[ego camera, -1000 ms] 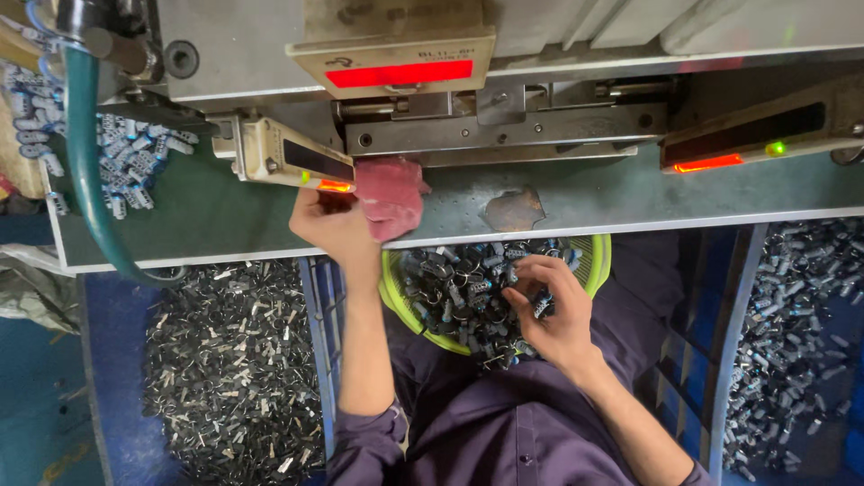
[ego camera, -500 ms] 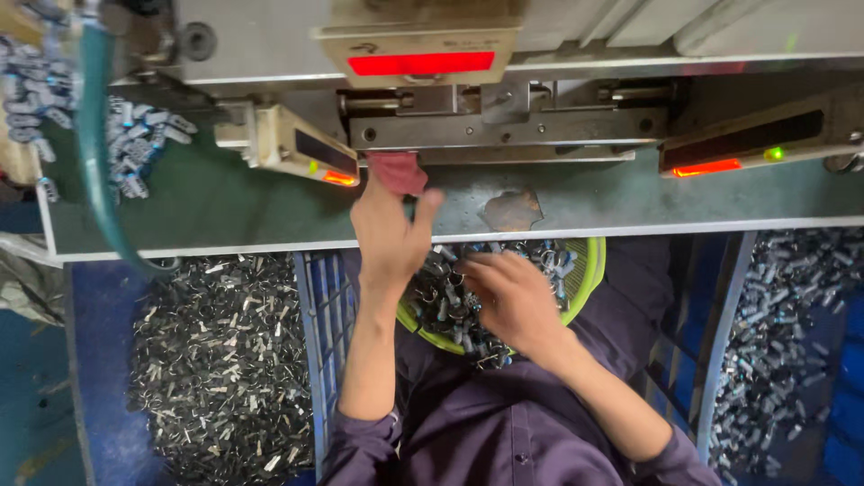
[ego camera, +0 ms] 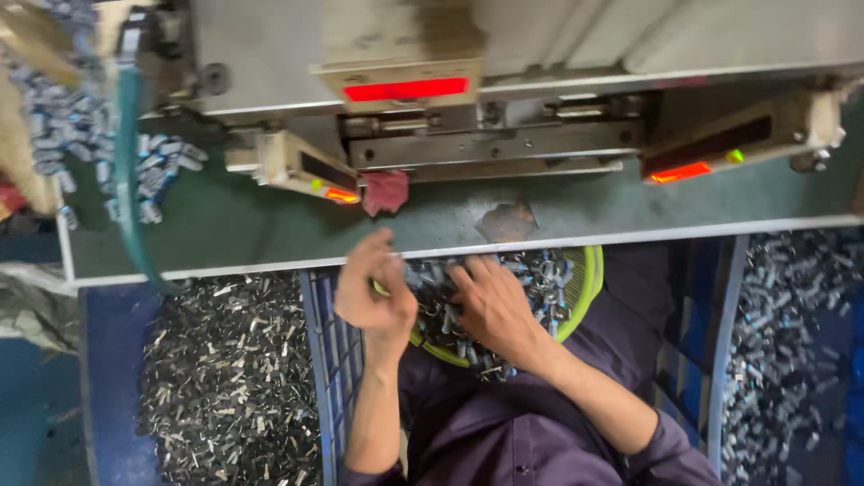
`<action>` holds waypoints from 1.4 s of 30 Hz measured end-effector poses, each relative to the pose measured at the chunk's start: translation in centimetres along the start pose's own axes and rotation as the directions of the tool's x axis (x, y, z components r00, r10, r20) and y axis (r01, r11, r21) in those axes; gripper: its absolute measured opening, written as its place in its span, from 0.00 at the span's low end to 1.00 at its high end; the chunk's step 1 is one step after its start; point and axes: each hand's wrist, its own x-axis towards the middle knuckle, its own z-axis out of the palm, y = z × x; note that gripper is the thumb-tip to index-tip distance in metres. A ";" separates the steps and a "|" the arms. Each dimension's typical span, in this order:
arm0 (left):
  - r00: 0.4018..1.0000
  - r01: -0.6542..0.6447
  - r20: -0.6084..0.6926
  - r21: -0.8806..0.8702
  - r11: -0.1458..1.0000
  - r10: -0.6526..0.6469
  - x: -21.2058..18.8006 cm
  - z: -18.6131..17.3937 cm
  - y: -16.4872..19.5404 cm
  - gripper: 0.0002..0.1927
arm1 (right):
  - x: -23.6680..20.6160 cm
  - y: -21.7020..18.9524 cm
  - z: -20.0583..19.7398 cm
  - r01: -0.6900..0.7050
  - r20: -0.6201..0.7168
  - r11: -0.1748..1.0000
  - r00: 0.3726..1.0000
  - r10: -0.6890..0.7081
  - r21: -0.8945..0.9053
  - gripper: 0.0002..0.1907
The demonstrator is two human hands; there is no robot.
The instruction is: The person assembles small keychain components by hand, inserting parts into a press machine and collecting finished units. They transfer completed keychains from a green basket into a blue bin and occasionally wipe the machine surface with a cloth.
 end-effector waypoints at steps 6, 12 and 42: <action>0.966 0.173 0.215 -0.119 0.978 -0.145 -2.1 -2.4 1.5 0.07 | -1.4 -0.2 -2.6 0.169 -0.204 0.977 0.969 -0.140 0.133 0.28; 0.797 0.463 0.591 -0.467 0.753 -0.123 -0.9 0.2 4.5 0.13 | -1.2 0.5 -4.1 0.329 -0.487 0.873 0.864 -0.125 0.359 0.24; 0.807 0.485 0.437 -0.108 0.868 -0.397 1.3 3.2 -5.5 0.23 | 11.8 4.5 -11.0 0.112 -0.634 0.990 0.761 -0.139 -0.083 0.14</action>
